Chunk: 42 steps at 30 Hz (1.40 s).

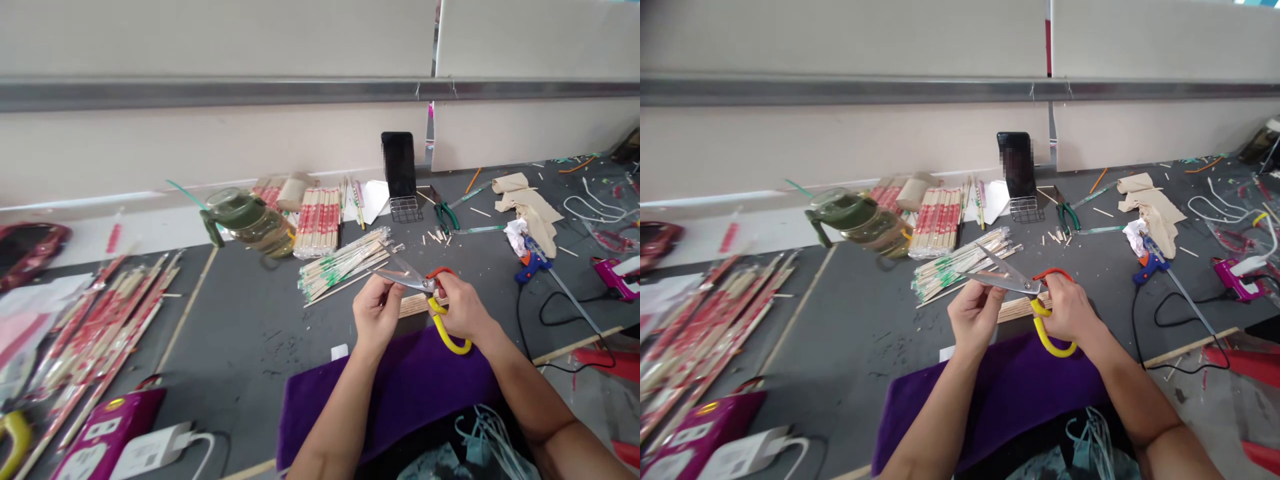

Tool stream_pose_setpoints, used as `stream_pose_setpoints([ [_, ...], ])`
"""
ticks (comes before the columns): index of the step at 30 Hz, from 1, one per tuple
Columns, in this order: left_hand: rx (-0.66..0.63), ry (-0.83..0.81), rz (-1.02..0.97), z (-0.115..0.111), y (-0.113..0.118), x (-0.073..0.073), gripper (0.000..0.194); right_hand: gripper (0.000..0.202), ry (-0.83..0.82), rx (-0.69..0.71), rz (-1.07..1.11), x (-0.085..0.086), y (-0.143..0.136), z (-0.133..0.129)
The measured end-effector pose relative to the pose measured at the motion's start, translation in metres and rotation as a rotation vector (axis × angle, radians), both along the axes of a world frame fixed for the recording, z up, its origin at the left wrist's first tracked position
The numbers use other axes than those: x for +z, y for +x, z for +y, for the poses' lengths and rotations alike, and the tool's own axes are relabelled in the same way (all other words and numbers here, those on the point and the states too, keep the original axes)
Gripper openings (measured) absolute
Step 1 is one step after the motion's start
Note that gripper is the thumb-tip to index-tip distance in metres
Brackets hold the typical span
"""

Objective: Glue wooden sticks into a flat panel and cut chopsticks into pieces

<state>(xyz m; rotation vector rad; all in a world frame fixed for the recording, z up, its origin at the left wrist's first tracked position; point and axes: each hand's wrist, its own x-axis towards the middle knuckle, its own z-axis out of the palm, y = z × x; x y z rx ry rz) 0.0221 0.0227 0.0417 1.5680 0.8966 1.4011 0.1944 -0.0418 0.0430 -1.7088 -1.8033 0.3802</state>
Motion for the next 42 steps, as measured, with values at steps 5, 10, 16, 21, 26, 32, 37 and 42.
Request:
stream_pose_setpoints([
  [5, 0.056, 0.001, -0.031, 0.001, 0.001, -0.002, 0.020, 0.022, -0.015, 0.000, 0.006, 0.001, 0.000, 0.001],
  [10, 0.072, 0.017, 0.018, 0.001, 0.000, 0.002, 0.017, 0.020, 0.003, -0.001, -0.014, 0.002, 0.000, 0.004],
  [16, 0.046, 0.035, 0.048, 0.001, -0.002, 0.001, 0.014, 0.022, 0.029, 0.014, -0.042, 0.004, 0.001, 0.006],
  [21, 0.021, 0.070, 0.070, 0.002, -0.004, -0.004, 0.013, 0.025, 0.012, 0.023, -0.017, 0.005, 0.001, 0.005],
  [26, -0.023, 0.092, 0.050, 0.004, -0.005, -0.003, 0.012, 0.026, 0.012, 0.034, 0.008, 0.006, 0.000, 0.004],
  [32, -0.068, 0.084, 0.031, 0.004, -0.009, 0.002, 0.010, 0.020, 0.007, 0.049, 0.022, 0.007, 0.001, 0.002],
  [37, -0.077, 0.007, 0.014, 0.001, -0.005, 0.006, 0.017, 0.023, -0.021, 0.027, 0.077, 0.007, -0.001, 0.000],
  [42, -0.037, -0.039, -0.050, 0.001, 0.001, 0.000, 0.017, 0.023, -0.060, -0.019, 0.130, 0.006, -0.002, 0.002],
])
